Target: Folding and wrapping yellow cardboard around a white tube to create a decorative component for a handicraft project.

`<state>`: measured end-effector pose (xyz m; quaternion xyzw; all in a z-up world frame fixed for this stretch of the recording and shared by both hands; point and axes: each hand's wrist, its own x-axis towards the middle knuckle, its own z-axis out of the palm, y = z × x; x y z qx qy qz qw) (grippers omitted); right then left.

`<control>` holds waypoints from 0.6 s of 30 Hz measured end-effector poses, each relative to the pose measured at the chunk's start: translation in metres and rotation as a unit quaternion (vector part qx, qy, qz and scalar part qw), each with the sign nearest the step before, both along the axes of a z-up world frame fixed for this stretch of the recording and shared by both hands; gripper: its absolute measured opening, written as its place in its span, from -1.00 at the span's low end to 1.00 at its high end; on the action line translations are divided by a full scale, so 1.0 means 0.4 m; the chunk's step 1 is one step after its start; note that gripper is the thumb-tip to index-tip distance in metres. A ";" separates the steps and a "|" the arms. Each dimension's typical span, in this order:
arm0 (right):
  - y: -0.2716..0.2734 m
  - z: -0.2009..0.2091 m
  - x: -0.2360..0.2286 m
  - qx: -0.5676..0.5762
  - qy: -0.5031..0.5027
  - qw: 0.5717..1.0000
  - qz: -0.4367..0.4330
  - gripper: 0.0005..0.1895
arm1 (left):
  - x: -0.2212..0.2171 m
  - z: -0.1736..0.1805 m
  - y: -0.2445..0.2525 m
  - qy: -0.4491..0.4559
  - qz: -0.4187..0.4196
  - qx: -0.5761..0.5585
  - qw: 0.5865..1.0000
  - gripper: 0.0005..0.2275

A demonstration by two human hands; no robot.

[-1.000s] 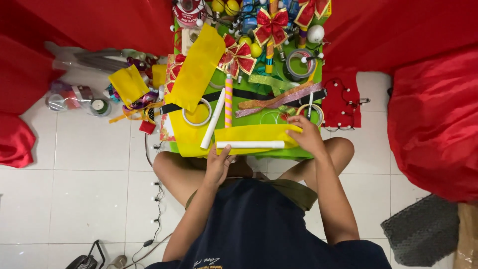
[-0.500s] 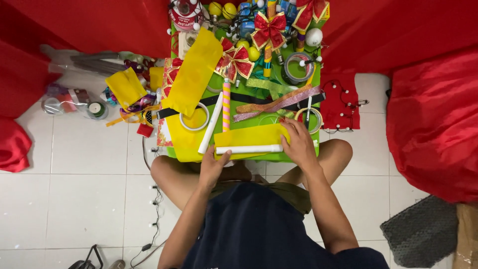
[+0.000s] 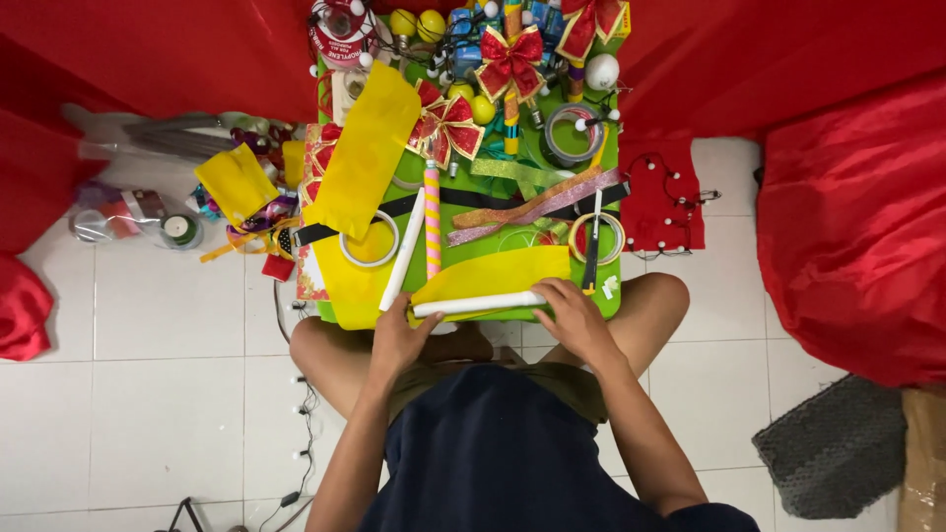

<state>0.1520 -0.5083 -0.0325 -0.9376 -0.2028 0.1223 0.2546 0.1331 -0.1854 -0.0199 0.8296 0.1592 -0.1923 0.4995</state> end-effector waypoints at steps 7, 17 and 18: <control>-0.023 -0.021 0.014 -0.013 -0.061 0.998 0.011 -0.71 | -0.003 -0.008 -0.005 -0.016 -0.030 0.041 0.999 -0.58; -0.031 -0.022 0.020 -0.019 -0.059 0.998 0.010 -0.74 | -0.032 -0.014 -0.012 -0.094 -0.052 0.101 0.989 -0.52; -0.033 -0.023 0.023 -0.013 -0.049 0.999 0.009 -0.73 | -0.034 0.017 -0.021 -0.099 -0.053 0.140 0.984 -0.52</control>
